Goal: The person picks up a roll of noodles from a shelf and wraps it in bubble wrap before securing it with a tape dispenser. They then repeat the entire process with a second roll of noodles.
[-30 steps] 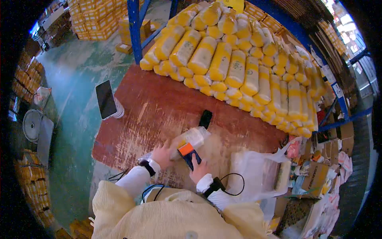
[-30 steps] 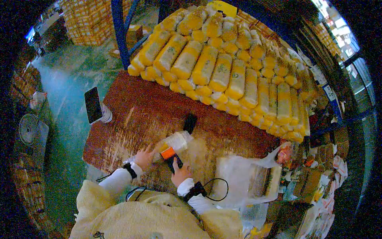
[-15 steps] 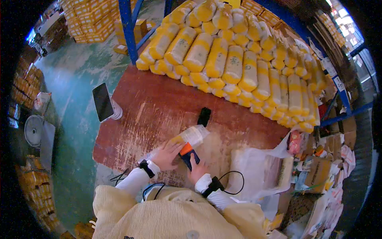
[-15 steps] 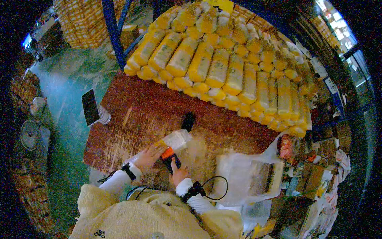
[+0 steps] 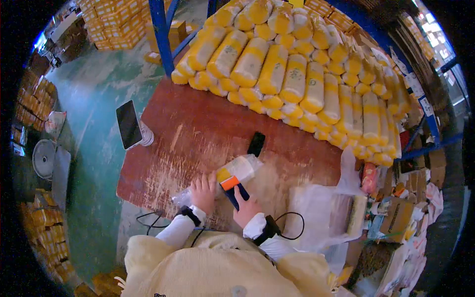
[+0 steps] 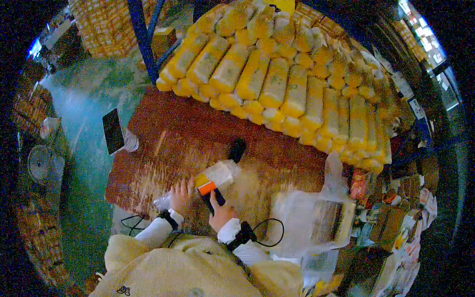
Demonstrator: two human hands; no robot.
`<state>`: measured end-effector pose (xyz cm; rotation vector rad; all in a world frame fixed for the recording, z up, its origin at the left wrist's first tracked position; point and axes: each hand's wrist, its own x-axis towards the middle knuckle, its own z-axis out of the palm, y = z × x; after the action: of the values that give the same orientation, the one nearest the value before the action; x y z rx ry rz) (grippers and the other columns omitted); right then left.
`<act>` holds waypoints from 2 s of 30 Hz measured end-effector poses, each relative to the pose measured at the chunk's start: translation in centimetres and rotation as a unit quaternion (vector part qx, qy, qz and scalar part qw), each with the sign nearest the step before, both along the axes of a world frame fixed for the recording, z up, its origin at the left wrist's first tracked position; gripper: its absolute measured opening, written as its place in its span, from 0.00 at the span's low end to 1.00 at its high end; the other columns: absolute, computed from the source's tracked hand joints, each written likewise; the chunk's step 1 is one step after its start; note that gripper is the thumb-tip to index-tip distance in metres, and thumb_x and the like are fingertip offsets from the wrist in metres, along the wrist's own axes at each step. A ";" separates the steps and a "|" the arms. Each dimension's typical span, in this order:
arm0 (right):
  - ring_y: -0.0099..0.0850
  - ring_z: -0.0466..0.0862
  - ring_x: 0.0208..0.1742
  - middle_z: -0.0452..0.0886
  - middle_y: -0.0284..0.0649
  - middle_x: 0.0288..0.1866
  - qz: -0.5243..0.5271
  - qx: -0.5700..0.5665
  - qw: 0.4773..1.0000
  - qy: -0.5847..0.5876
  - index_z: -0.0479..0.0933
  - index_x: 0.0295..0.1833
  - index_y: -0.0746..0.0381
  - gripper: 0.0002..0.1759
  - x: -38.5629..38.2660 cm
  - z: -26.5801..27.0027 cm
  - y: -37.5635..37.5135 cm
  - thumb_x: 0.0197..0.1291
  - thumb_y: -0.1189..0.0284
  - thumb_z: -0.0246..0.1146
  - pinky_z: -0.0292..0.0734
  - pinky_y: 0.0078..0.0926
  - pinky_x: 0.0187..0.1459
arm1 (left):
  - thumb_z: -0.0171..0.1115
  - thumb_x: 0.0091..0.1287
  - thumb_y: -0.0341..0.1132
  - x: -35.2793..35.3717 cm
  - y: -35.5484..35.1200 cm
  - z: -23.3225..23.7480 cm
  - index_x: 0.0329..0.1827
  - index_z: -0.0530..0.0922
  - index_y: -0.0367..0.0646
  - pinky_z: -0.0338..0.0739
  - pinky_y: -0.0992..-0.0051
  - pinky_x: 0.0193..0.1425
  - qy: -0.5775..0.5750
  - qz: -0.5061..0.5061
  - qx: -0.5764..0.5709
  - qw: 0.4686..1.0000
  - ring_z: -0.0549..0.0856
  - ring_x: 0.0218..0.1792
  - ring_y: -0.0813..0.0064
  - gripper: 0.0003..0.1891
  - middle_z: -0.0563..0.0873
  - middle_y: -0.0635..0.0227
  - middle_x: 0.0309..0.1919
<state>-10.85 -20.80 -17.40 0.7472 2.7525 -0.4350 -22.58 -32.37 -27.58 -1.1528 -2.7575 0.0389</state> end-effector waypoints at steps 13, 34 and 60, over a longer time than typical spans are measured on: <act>0.52 0.76 0.33 0.69 0.59 0.40 0.011 -0.037 0.999 0.001 0.48 0.70 0.37 0.44 2.3 -0.8 0.2 0.47 0.65 0.61 0.73 0.47 0.36 | 0.69 0.33 0.59 -6.1 -0.4 3.4 0.66 0.53 0.40 0.74 0.59 0.47 -0.505 -0.018 -0.042 0.862 0.78 0.45 0.46 0.57 0.73 0.45 0.51; 0.51 0.76 0.30 0.71 0.56 0.35 0.028 -0.054 0.997 -0.040 0.49 0.70 0.40 0.42 -1.6 2.2 -0.2 0.48 0.63 0.59 0.74 0.45 0.32 | 0.68 0.42 0.53 0.3 -2.2 4.4 0.66 0.55 0.39 0.65 0.57 0.58 -0.278 0.019 -0.007 0.960 0.67 0.59 0.54 0.49 0.68 0.51 0.58; 0.53 0.78 0.32 0.74 0.59 0.38 0.023 -0.066 0.996 -0.053 0.50 0.69 0.42 0.43 -5.2 -0.1 0.3 0.47 0.64 0.60 0.75 0.45 0.35 | 0.71 0.35 0.51 -8.9 0.2 5.8 0.61 0.60 0.38 0.70 0.60 0.53 -0.422 0.059 -0.058 0.903 0.73 0.52 0.53 0.49 0.72 0.48 0.54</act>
<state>-16.05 -20.46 -17.48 0.6530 2.6070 -0.5450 -31.50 -32.15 -21.80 -1.2385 -3.6152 -0.3763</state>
